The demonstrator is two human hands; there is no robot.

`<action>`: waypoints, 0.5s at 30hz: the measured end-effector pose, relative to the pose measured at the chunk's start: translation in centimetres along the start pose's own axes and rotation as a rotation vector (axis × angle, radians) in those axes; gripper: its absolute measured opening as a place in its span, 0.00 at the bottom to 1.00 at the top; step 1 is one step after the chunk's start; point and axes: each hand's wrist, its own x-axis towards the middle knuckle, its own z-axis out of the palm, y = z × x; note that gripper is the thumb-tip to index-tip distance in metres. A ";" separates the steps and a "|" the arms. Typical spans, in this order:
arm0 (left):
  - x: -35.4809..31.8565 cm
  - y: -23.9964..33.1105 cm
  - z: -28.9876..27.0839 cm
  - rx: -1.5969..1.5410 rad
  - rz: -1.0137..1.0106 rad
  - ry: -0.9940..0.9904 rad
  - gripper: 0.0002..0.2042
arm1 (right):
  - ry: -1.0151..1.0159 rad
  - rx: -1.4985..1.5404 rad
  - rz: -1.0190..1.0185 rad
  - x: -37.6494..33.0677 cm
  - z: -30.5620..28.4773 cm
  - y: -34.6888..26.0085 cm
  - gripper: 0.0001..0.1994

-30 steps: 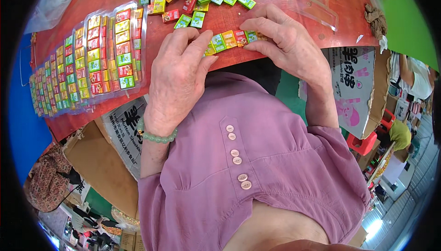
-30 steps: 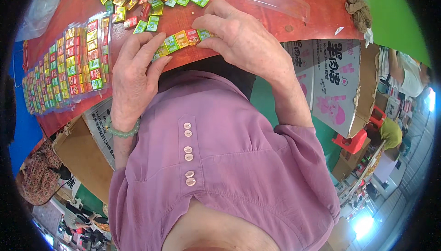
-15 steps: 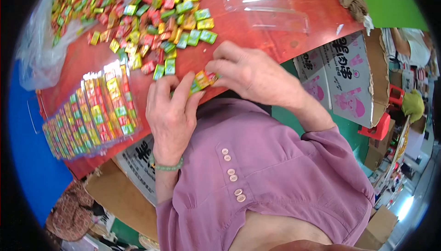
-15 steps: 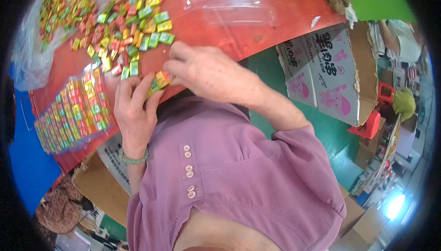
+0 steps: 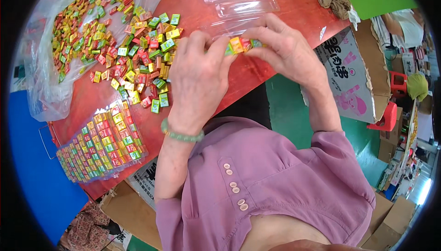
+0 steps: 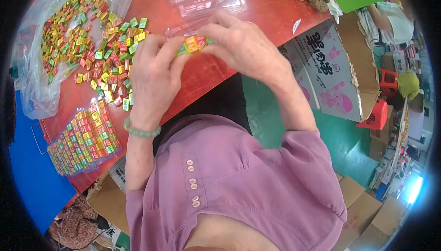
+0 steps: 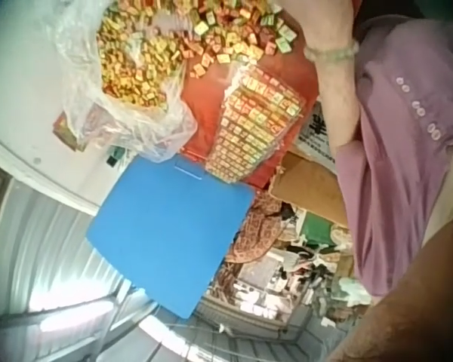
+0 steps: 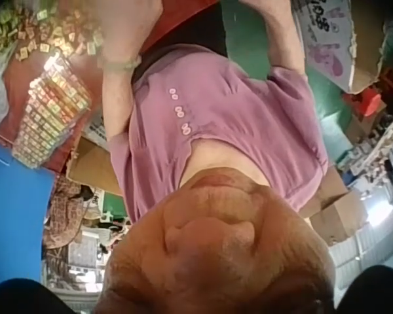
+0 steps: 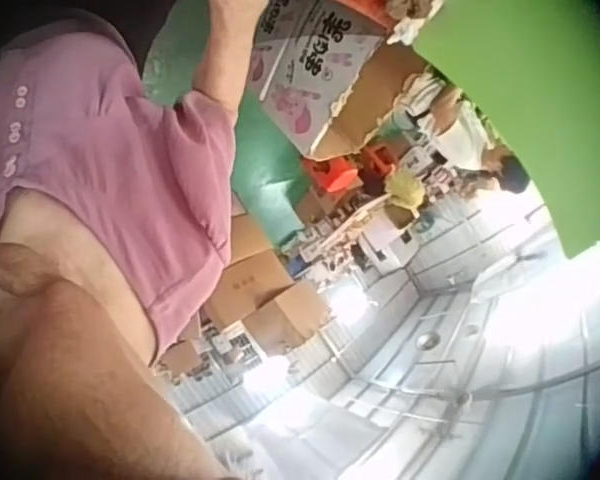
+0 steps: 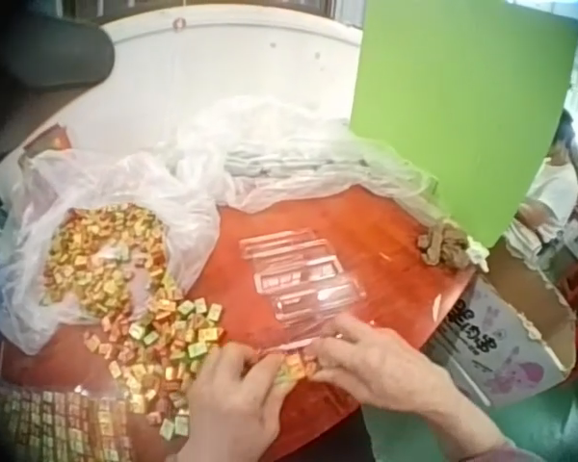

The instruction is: The person is sorting and packaging small colorful square items into clear plastic sleeves on a work table.

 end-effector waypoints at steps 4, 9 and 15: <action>1.1 0.5 3.0 -0.034 0.008 -0.032 0.11 | -0.033 -0.040 0.115 -0.8 -1.2 1.5 0.15; 2.1 0.7 5.8 -0.035 0.034 -0.035 0.10 | 0.011 -0.086 0.130 -2.1 -1.0 4.2 0.14; 2.9 0.4 6.3 -0.043 0.022 -0.077 0.11 | 0.010 -0.065 0.095 -1.8 -1.1 5.3 0.17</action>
